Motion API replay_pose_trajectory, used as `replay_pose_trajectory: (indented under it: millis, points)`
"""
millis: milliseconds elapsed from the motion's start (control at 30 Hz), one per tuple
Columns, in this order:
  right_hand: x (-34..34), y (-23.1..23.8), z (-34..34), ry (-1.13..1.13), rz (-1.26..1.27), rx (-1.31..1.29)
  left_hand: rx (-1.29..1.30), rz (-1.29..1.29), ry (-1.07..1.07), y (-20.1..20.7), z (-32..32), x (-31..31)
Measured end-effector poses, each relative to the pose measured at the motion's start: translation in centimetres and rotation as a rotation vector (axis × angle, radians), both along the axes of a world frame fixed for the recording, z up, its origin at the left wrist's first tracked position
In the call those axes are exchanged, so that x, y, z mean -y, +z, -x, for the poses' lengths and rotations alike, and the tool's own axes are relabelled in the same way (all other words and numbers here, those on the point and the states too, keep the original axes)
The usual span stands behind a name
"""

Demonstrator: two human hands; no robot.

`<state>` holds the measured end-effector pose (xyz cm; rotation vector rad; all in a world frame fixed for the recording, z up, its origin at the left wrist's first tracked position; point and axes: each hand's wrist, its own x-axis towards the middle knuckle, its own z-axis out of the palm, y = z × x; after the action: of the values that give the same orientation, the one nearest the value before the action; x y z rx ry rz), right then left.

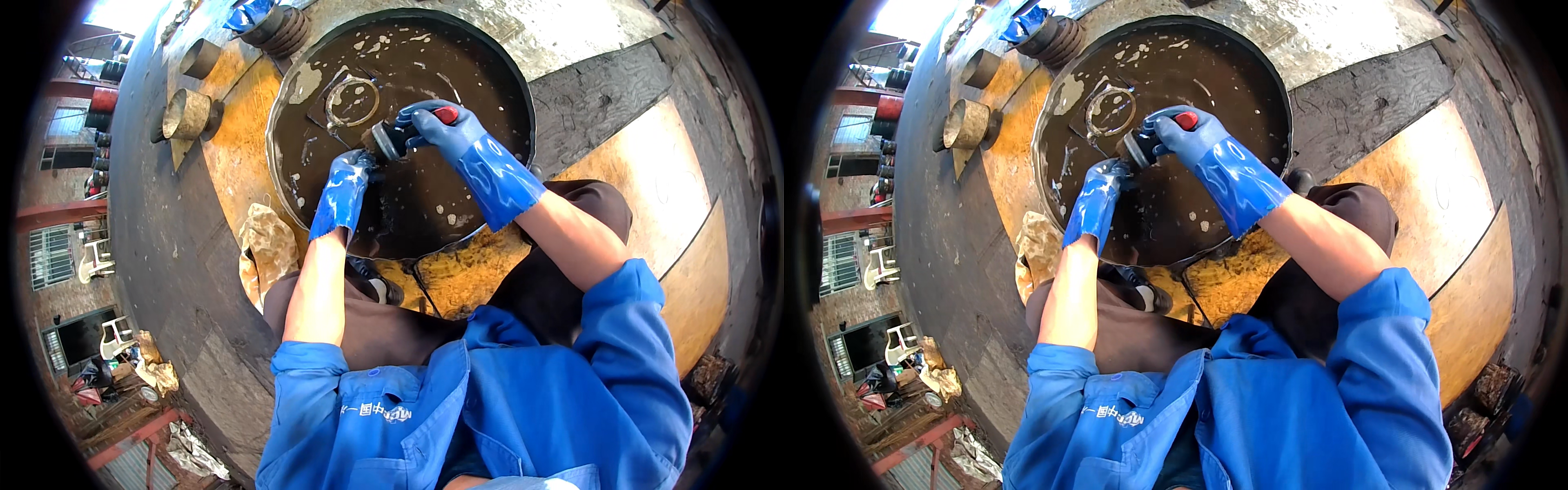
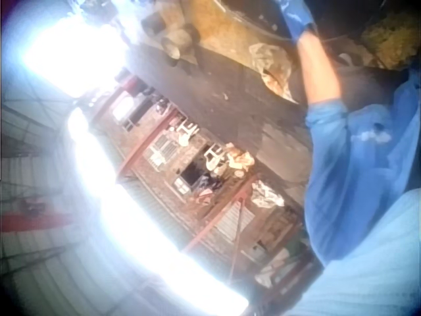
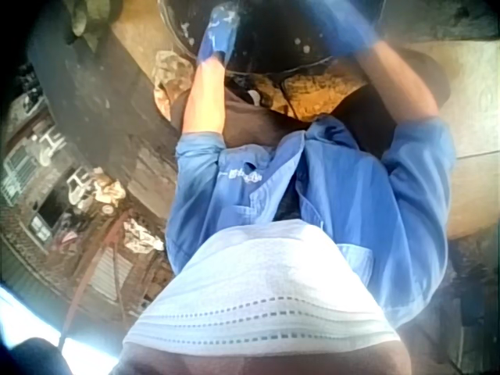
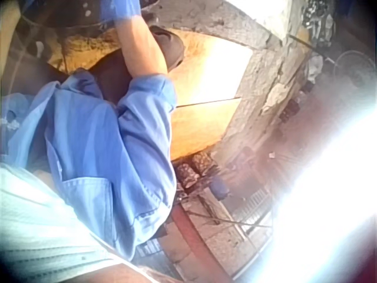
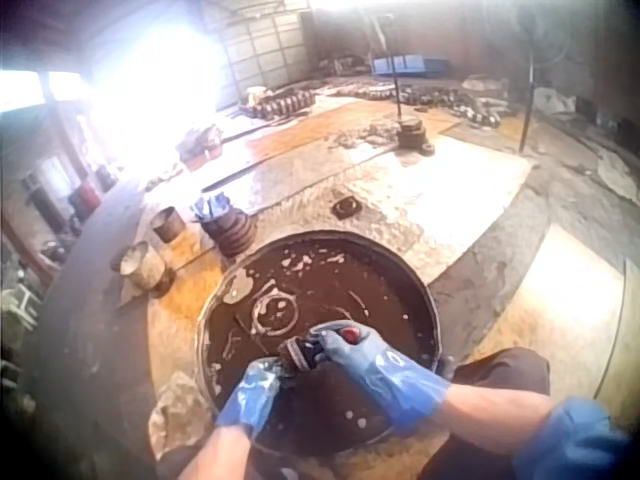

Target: The person cleans a small circular metal part by scrubbing it with a brush in a container of liquid and wiping it with a cloth.

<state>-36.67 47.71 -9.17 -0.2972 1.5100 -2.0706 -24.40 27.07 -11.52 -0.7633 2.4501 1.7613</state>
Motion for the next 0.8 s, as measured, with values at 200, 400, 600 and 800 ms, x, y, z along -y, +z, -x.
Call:
replay_pose_trajectory:
  millis: [200,400,600,800]
  points:
    - [0.4,-0.3,1.1,-0.028,-0.097,0.023,0.037,0.162,0.077,-0.6,0.0,0.2]
    - [-0.2,-0.2,0.9,-0.003,-0.039,0.081,-0.047,0.057,0.034,2.1,0.2,-1.7]
    - [0.1,0.6,0.4,0.016,0.047,0.043,0.044,0.177,0.041,0.3,0.0,0.8]
    - [-0.4,0.2,1.4,0.017,-0.017,0.031,0.065,0.033,0.147,1.1,0.4,-0.2]
